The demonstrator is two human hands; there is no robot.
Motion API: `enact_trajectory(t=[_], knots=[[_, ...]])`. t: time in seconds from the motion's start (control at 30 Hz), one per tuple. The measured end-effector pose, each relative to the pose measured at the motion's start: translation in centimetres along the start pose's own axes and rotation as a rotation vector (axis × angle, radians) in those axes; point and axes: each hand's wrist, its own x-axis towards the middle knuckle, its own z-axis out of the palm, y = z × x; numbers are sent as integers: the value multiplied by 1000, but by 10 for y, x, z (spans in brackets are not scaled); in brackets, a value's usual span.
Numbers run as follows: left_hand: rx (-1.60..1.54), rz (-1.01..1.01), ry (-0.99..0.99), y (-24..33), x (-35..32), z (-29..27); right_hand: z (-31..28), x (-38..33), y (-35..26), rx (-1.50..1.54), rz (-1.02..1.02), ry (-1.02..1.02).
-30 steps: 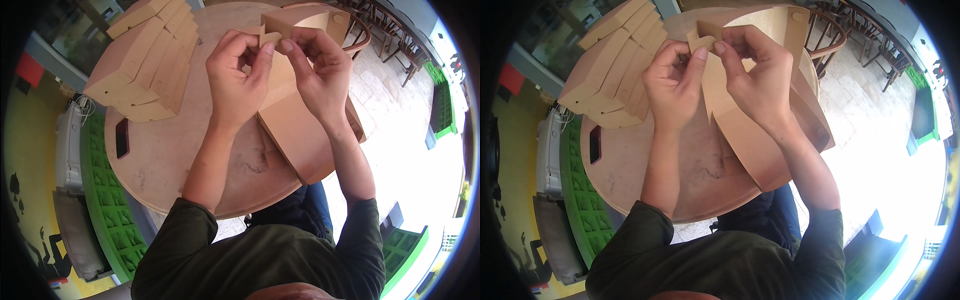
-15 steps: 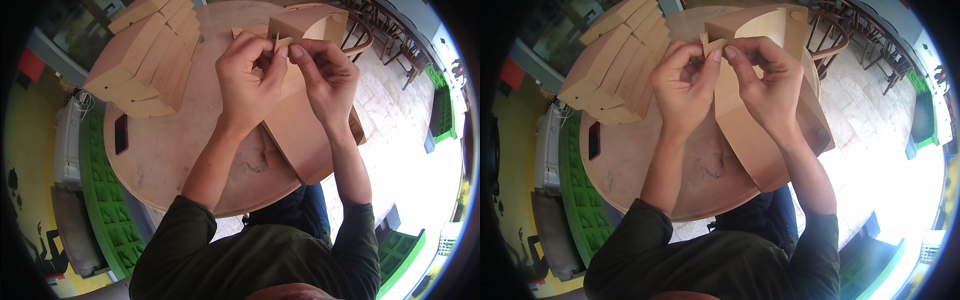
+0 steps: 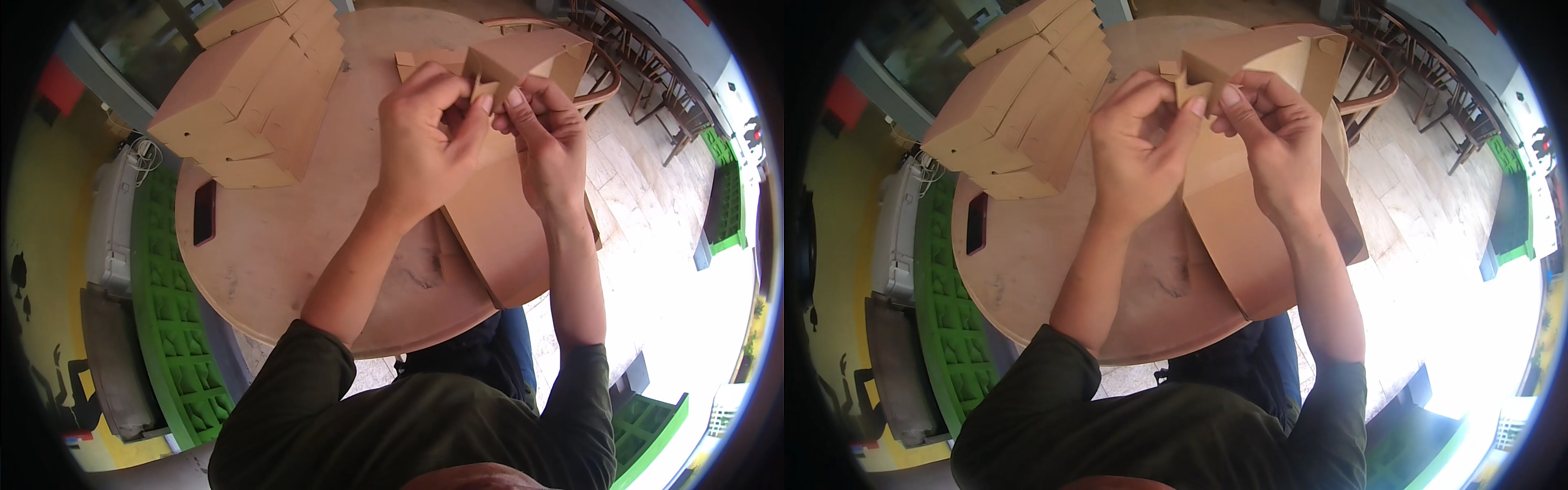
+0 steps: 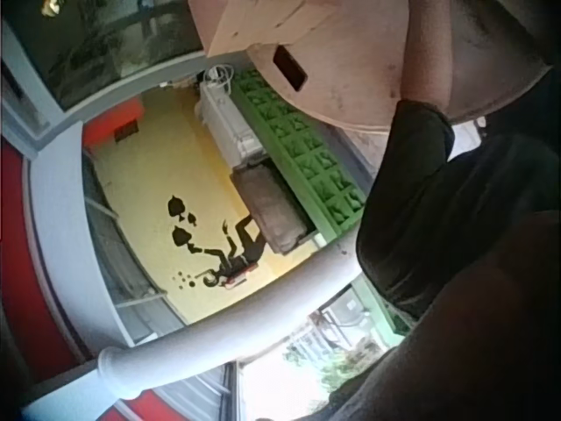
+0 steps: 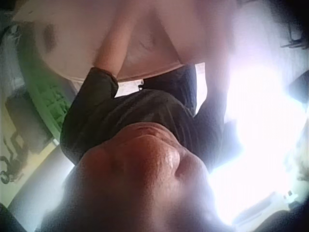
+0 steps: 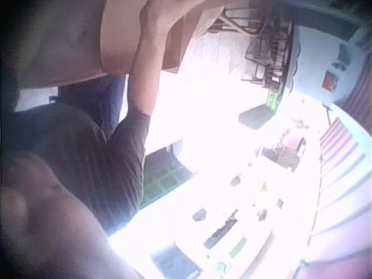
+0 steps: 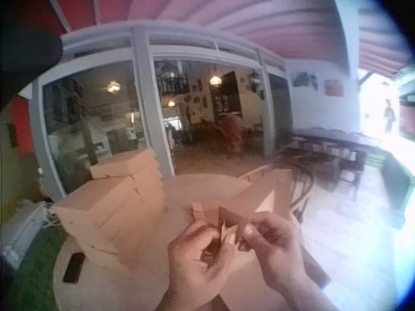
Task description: The person assembles flat cardboard pieces into small rectangular boxes by folding and interlocking the tabs. They repeatedly pick up a flat piece, fold the sides, and secure the tabs to form a box, then place the finished box on a growing stack on the table.
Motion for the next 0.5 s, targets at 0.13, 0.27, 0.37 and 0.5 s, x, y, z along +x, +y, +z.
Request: enact_trajectory(t=[0.13, 0.27, 0.37, 0.5], knots=[[26, -8, -37, -1, 3, -2, 0, 8, 6, 53, 66, -31], [107, -15, -99, -5, 6, -9, 0, 7, 10, -112, -30, -94], [71, -39, -129, -7, 5, -8, 2, 6, 13, -231, -66, -79], [102, -72, 10, -8, 3, 4, 12, 5, 21, -316, -230, -60]])
